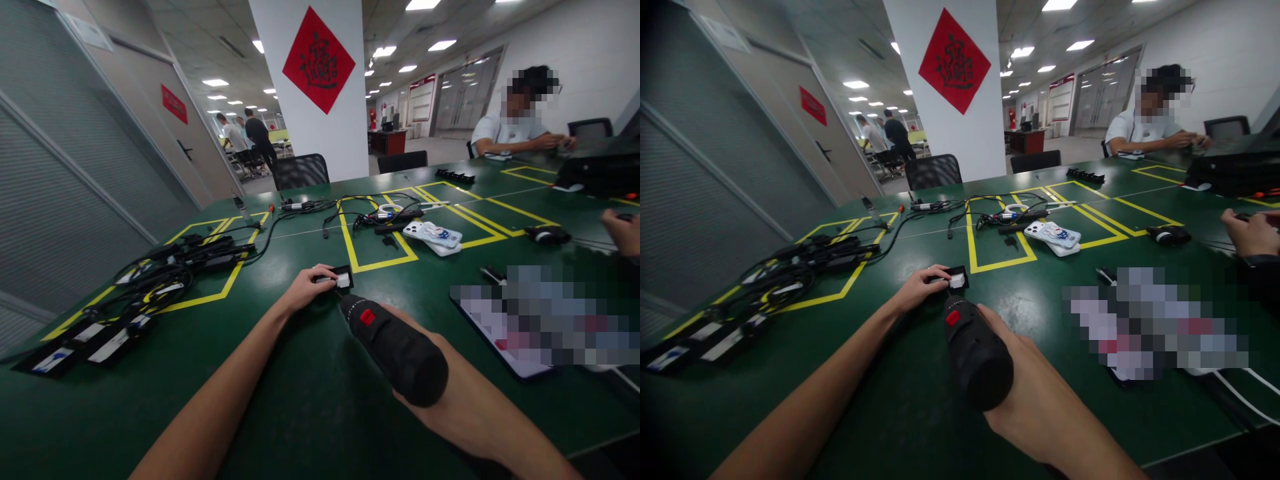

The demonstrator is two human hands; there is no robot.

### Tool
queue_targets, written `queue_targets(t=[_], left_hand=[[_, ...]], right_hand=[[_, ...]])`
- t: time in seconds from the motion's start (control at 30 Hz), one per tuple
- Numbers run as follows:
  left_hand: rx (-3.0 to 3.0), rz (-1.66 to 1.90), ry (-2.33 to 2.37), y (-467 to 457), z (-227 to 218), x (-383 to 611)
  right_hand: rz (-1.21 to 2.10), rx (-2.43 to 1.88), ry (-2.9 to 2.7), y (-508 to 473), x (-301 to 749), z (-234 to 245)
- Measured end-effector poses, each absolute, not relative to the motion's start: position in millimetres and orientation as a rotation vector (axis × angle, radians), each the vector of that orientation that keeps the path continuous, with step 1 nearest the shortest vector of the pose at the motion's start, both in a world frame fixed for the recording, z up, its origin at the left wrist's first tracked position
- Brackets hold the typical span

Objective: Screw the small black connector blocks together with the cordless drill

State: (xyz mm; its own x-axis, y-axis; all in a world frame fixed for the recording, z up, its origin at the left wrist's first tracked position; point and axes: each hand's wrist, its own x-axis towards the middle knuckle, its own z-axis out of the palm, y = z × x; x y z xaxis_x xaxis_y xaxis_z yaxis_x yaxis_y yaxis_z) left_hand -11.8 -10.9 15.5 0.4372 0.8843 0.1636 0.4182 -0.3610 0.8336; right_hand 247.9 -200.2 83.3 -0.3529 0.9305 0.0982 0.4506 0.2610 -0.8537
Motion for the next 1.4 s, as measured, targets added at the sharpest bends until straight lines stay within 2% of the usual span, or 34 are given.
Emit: queue_targets(t=[1.4], left_hand=[[1.978,0.802,1.099,-11.1,17.1,-11.9]], right_hand=[[1.025,-1.222,-1.893,-202.0,246.7,87.0]])
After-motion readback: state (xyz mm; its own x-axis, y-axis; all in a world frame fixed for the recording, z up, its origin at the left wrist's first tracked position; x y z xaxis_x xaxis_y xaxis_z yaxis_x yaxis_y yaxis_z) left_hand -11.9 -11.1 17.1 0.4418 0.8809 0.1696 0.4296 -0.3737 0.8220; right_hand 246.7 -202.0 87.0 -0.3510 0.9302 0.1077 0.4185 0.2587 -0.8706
